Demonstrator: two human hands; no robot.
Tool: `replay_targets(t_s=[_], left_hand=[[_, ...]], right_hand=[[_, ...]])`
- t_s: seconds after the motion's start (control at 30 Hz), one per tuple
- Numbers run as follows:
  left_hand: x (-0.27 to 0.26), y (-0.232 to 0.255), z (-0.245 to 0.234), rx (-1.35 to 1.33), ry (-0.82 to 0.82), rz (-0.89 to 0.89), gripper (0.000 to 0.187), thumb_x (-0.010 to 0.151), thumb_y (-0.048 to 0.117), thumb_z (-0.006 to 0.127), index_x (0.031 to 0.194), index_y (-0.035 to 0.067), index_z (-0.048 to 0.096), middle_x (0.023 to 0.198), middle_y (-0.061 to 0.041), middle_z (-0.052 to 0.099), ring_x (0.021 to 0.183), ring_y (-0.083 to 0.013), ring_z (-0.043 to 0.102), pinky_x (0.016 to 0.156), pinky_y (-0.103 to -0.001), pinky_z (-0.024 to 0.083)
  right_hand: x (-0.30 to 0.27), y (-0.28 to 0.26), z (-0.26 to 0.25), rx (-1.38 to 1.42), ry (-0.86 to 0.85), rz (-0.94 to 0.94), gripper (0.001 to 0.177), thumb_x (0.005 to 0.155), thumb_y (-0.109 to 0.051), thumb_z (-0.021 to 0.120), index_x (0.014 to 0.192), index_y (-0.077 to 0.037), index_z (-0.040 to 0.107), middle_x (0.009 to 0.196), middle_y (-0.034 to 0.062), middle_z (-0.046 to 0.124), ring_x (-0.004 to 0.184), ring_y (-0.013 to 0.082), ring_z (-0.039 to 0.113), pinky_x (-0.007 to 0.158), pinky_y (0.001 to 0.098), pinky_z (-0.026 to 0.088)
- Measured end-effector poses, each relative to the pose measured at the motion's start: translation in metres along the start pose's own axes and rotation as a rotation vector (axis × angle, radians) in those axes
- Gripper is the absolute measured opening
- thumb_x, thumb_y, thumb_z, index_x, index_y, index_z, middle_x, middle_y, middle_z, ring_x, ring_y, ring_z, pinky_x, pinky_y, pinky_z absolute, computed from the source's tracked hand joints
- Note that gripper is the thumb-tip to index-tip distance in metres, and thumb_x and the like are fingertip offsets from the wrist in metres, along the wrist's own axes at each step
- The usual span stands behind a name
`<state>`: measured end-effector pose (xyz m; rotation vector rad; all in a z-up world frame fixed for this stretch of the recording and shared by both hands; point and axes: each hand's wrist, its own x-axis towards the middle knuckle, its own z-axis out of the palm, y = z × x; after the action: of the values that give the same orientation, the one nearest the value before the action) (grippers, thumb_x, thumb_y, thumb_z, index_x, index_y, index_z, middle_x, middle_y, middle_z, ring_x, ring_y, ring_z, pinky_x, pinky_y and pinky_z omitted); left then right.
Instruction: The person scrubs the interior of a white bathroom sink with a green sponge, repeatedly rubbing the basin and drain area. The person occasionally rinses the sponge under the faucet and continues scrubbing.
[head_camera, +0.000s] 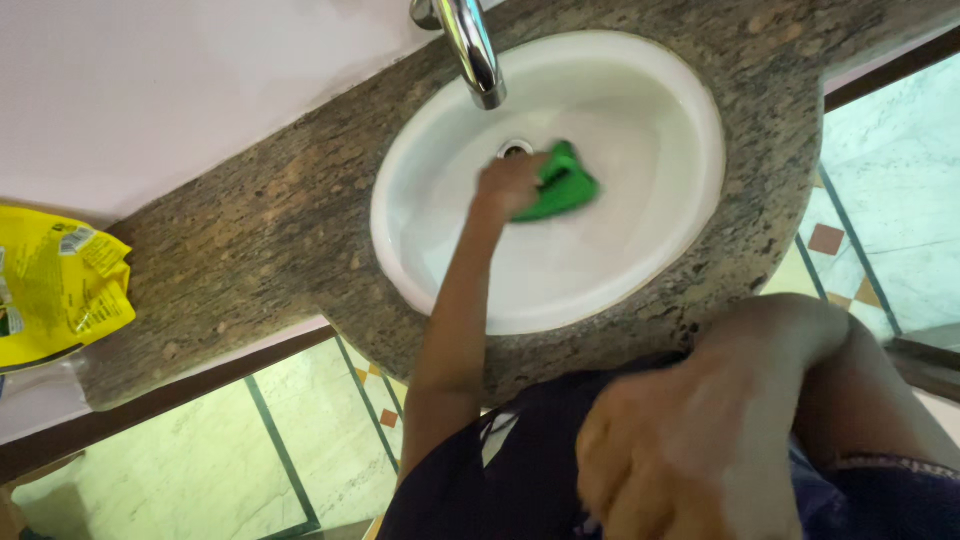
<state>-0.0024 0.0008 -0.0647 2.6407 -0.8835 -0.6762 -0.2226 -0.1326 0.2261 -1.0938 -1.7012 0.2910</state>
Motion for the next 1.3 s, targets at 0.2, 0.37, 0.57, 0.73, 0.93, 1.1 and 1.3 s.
replay_targets(t_s=[0.2, 0.37, 0.57, 0.73, 0.93, 1.1, 1.3], left_hand=[[-0.005, -0.029, 0.020, 0.181, 0.388, -0.149, 0.023, 0.089, 0.028, 0.060, 0.097, 0.010, 0.072, 0.095, -0.015, 0.075, 0.088, -0.0375, 0.073, 0.073, -0.053, 0.058], [-0.002, 0.022, 0.035, 0.073, 0.173, 0.248, 0.040, 0.083, 0.013, 0.056, 0.122, 0.018, 0.066, 0.106, -0.015, 0.072, 0.087, -0.0381, 0.072, 0.073, -0.051, 0.059], [-0.001, -0.032, 0.016, 0.158, 0.298, -0.199, 0.019, 0.097, 0.024, 0.057, 0.108, 0.013, 0.068, 0.106, -0.017, 0.073, 0.093, -0.0399, 0.072, 0.075, -0.056, 0.058], [0.013, -0.029, 0.035, 0.048, 0.020, 0.208, 0.044, 0.077, 0.023, 0.067, 0.121, 0.020, 0.069, 0.108, -0.018, 0.072, 0.097, -0.0401, 0.070, 0.077, -0.054, 0.057], [0.013, -0.029, 0.028, -0.067, 0.163, -0.014, 0.028, 0.087, 0.017, 0.066, 0.115, 0.019, 0.070, 0.113, -0.014, 0.072, 0.096, -0.0416, 0.068, 0.078, -0.057, 0.054], [0.000, -0.029, 0.006, 0.143, 0.038, -0.100, 0.021, 0.087, 0.020, 0.070, 0.107, 0.016, 0.073, 0.108, -0.014, 0.074, 0.097, -0.0360, 0.072, 0.082, -0.049, 0.059], [-0.003, 0.007, -0.004, -0.051, -0.032, 0.063, 0.035, 0.079, 0.019, 0.068, 0.114, 0.024, 0.074, 0.107, -0.013, 0.074, 0.096, -0.0373, 0.071, 0.075, -0.053, 0.056]], right_hand=[[0.003, 0.035, 0.058, 0.263, -0.061, -0.050, 0.043, 0.077, -0.042, 0.068, 0.071, -0.004, 0.049, 0.075, 0.0107, 0.056, 0.073, 0.0354, 0.060, 0.065, 0.0431, 0.046], [0.010, 0.042, 0.050, 0.290, -0.118, -0.116, 0.043, 0.076, -0.043, 0.071, 0.068, -0.005, 0.053, 0.070, 0.0110, 0.058, 0.071, 0.0357, 0.062, 0.064, 0.0457, 0.048], [0.022, 0.032, 0.012, 0.247, -0.065, -0.090, 0.033, 0.087, -0.037, 0.073, 0.073, -0.009, 0.062, 0.072, 0.0075, 0.062, 0.072, 0.0309, 0.065, 0.064, 0.0446, 0.049], [-0.029, 0.060, -0.026, -0.022, 0.001, 0.645, 0.018, 0.090, -0.038, 0.070, 0.080, -0.024, 0.076, 0.077, 0.0013, 0.072, 0.072, 0.0234, 0.070, 0.063, 0.0417, 0.051], [-0.166, 0.179, -0.093, -0.842, 0.324, 1.277, 0.019, 0.100, -0.027, 0.063, 0.112, -0.016, 0.072, 0.102, 0.0075, 0.077, 0.094, 0.0308, 0.073, 0.080, 0.0467, 0.056], [-0.177, 0.194, -0.082, -0.635, 0.165, 1.592, 0.036, 0.094, -0.033, 0.067, 0.127, -0.018, 0.068, 0.103, 0.0057, 0.077, 0.096, 0.0296, 0.073, 0.081, 0.0479, 0.057], [-0.178, 0.186, -0.090, -0.596, 0.085, 1.668, 0.049, 0.087, -0.038, 0.076, 0.131, -0.020, 0.066, 0.112, 0.0052, 0.076, 0.104, 0.0289, 0.071, 0.089, 0.0475, 0.055]])
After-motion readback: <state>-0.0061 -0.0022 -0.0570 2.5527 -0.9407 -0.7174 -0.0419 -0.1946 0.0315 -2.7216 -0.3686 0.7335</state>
